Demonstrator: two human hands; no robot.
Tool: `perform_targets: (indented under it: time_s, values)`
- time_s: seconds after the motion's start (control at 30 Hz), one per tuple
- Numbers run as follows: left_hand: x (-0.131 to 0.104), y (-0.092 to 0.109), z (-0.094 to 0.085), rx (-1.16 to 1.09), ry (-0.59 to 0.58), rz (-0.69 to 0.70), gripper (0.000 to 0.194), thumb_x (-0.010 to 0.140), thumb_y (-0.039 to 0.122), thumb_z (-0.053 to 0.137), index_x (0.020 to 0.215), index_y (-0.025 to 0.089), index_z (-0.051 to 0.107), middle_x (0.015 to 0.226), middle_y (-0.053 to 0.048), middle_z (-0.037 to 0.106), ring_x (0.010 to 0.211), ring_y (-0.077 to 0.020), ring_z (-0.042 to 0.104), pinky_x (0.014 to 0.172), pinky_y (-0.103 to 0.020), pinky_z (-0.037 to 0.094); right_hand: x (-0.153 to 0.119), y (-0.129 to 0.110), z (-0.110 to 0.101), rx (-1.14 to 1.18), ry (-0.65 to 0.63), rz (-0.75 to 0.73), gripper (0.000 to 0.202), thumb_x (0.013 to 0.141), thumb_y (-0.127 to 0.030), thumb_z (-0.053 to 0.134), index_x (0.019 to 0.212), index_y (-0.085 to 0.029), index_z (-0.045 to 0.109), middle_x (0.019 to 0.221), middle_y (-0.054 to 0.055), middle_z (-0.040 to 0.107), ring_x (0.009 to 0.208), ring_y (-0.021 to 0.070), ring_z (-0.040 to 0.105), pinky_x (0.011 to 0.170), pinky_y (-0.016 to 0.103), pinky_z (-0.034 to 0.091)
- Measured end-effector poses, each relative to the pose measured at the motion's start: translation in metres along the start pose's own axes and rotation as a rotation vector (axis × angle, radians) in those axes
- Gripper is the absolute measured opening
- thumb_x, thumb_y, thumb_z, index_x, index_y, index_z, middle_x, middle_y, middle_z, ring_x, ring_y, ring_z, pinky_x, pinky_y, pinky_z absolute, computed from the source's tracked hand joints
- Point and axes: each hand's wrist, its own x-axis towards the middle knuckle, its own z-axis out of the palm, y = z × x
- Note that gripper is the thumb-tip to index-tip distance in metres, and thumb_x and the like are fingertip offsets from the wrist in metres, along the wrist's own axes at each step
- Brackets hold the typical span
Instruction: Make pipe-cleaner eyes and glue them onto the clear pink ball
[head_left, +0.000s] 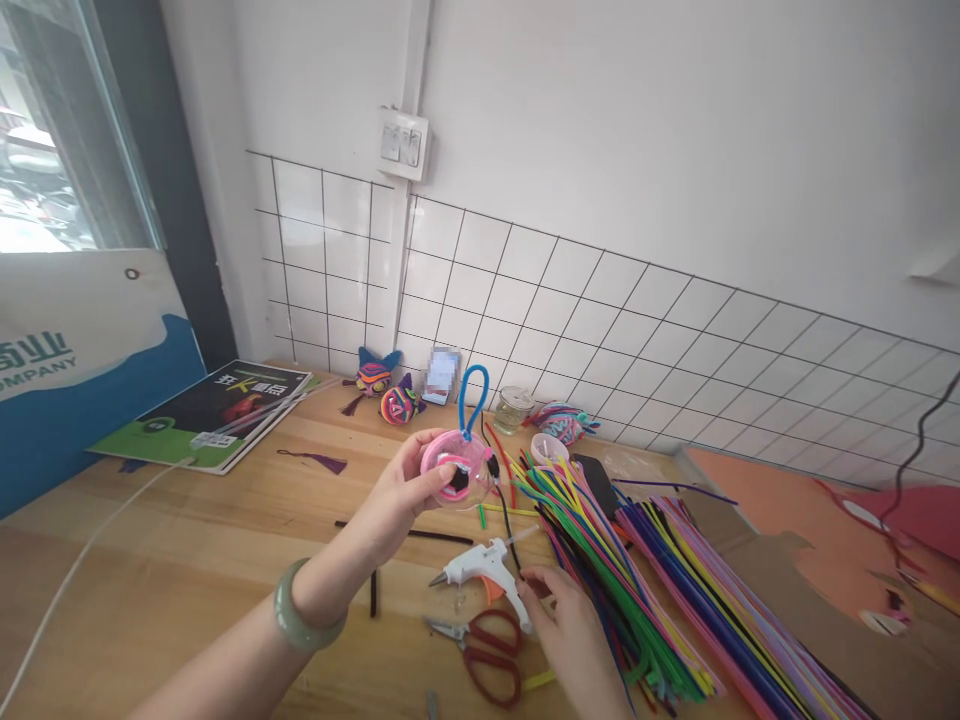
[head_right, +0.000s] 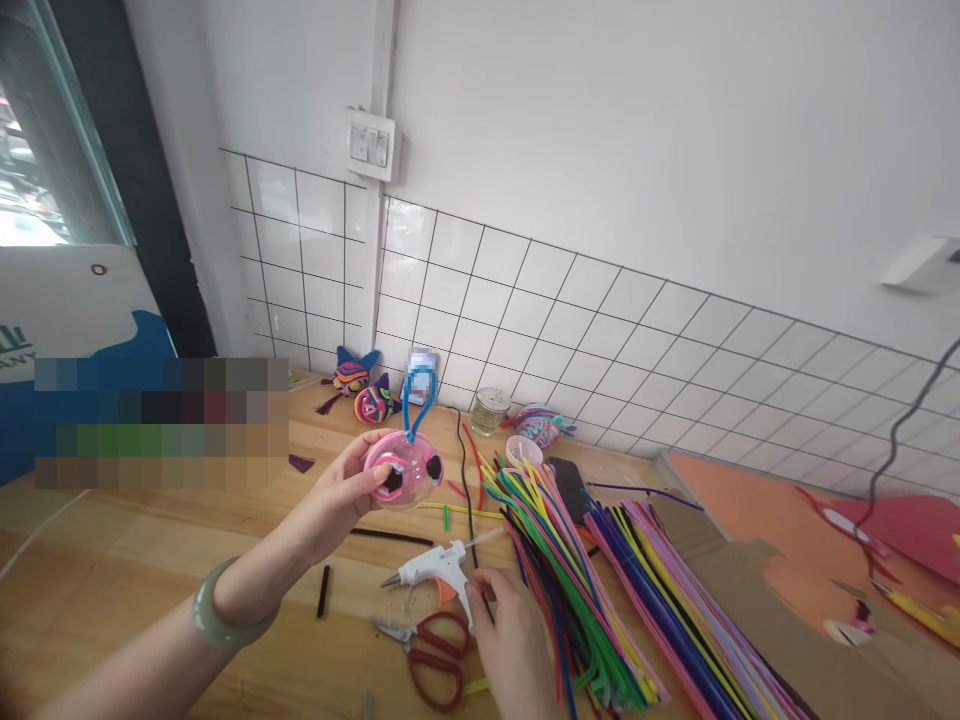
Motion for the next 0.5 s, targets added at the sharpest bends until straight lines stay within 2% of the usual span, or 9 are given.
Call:
perform_targets:
  time_s: [0.13, 0.27, 0.4, 0.5]
  values:
    - [0.0, 0.004, -0.001, 0.03, 0.035, 0.045, 0.038, 0.076, 0.03, 0.064, 0.11, 0.021, 0.051, 0.11, -0.008, 0.058, 0.095, -0.0208, 0.055, 0.077, -0.032, 0.046, 0.01, 0.01, 0.015, -0.071, -0.13, 0.046, 0.027, 0.08, -0.04, 0.049, 0.076, -0.02, 0.067, 0.075, 0.007, 0.069, 0.071, 0.0252, 0.064, 0.064, 0.032, 0.045]
    - [-0.001, 0.007, -0.001, 0.038, 0.036, 0.063, 0.036, 0.077, 0.03, 0.063, 0.11, 0.02, 0.051, 0.109, -0.008, 0.058, 0.095, -0.0208, 0.055, 0.077, -0.031, 0.046, 0.016, 0.017, 0.026, -0.078, -0.157, 0.048, 0.032, 0.079, -0.045, 0.049, 0.072, -0.02, 0.068, 0.072, 0.008, 0.07, 0.071, 0.0264, 0.064, 0.064, 0.032, 0.044]
    - [-0.001, 0.01, -0.003, 0.012, 0.039, 0.079, 0.038, 0.076, 0.03, 0.064, 0.11, 0.02, 0.051, 0.111, -0.009, 0.057, 0.096, -0.0205, 0.055, 0.077, -0.03, 0.047, 0.016, 0.017, 0.026, -0.009, -0.23, 0.052, 0.041, 0.08, -0.051, 0.046, 0.076, -0.018, 0.07, 0.075, 0.008, 0.07, 0.074, 0.0272, 0.064, 0.068, 0.033, 0.044]
    - [0.0, 0.013, -0.005, -0.006, 0.029, 0.087, 0.039, 0.076, 0.029, 0.063, 0.112, 0.02, 0.051, 0.113, -0.009, 0.057, 0.097, -0.0216, 0.055, 0.077, -0.031, 0.048, 0.015, 0.011, 0.02, 0.157, -0.244, 0.062, 0.045, 0.078, -0.055, 0.048, 0.081, -0.016, 0.07, 0.08, 0.008, 0.071, 0.08, 0.0276, 0.063, 0.074, 0.035, 0.046]
